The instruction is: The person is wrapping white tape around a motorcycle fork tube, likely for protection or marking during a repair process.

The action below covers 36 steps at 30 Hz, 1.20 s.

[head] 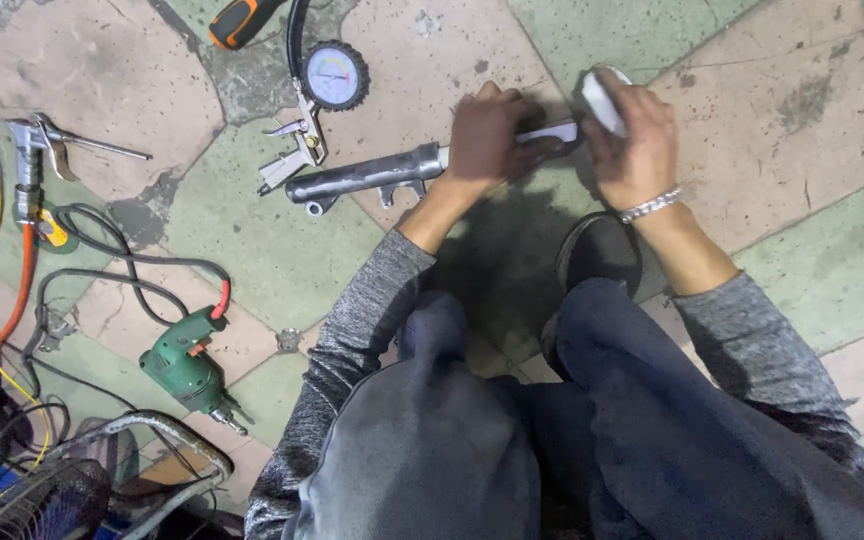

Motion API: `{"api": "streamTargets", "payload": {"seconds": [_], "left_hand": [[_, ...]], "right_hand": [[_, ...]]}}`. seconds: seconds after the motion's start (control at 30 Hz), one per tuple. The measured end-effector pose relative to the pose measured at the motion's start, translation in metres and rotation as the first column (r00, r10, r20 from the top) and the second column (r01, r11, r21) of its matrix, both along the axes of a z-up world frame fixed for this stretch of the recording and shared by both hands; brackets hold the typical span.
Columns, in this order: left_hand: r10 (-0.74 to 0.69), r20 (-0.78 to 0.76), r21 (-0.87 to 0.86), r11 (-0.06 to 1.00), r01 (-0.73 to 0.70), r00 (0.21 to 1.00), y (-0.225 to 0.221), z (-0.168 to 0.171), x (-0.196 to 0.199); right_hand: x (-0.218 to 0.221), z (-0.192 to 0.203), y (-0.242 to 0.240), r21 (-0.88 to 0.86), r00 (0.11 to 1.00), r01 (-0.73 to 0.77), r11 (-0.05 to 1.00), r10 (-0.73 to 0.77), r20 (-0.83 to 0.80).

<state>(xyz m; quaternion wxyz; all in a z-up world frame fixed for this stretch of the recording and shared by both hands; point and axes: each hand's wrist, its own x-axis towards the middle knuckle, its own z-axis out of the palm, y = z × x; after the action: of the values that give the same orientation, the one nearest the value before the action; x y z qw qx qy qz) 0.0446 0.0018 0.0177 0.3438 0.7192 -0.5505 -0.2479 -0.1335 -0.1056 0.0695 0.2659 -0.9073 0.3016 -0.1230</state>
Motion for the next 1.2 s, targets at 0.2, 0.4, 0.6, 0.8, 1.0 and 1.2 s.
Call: {"api": "streamTargets", "payload": {"seconds": [0.2, 0.4, 0.6, 0.8, 1.0, 1.2], "left_hand": [[-0.039, 0.05, 0.119, 0.992, 0.033, 0.998, 0.019, 0.002, 0.018], [-0.034, 0.038, 0.049, 0.998, 0.032, 0.999, 0.004, -0.002, 0.013], [0.046, 0.199, 0.125, 0.99, -0.072, 0.979, -0.017, -0.008, -0.015], [0.111, 0.192, 0.089, 0.988, -0.129, 0.975, -0.019, -0.009, -0.018], [0.127, 0.163, 0.122, 0.981, -0.148, 0.978, -0.022, -0.011, -0.015], [0.162, 0.164, 0.07, 0.982, -0.176, 0.973, -0.017, -0.007, -0.019]], "right_hand": [[0.021, 0.007, 0.016, 0.031, 0.999, 0.026, 0.999, -0.025, -0.032], [0.02, 0.008, 0.008, 0.184, 0.995, 0.096, 0.978, -0.099, 0.006], [0.019, 0.011, 0.004, 0.223, 0.994, 0.079, 0.972, -0.095, 0.06], [0.019, 0.008, 0.002, 0.204, 0.992, 0.117, 0.972, -0.124, 0.024], [0.019, 0.0, 0.002, 0.233, 0.987, 0.122, 0.965, -0.142, 0.07], [0.02, 0.001, 0.009, 0.253, 0.974, 0.153, 0.955, -0.189, 0.124]]}}
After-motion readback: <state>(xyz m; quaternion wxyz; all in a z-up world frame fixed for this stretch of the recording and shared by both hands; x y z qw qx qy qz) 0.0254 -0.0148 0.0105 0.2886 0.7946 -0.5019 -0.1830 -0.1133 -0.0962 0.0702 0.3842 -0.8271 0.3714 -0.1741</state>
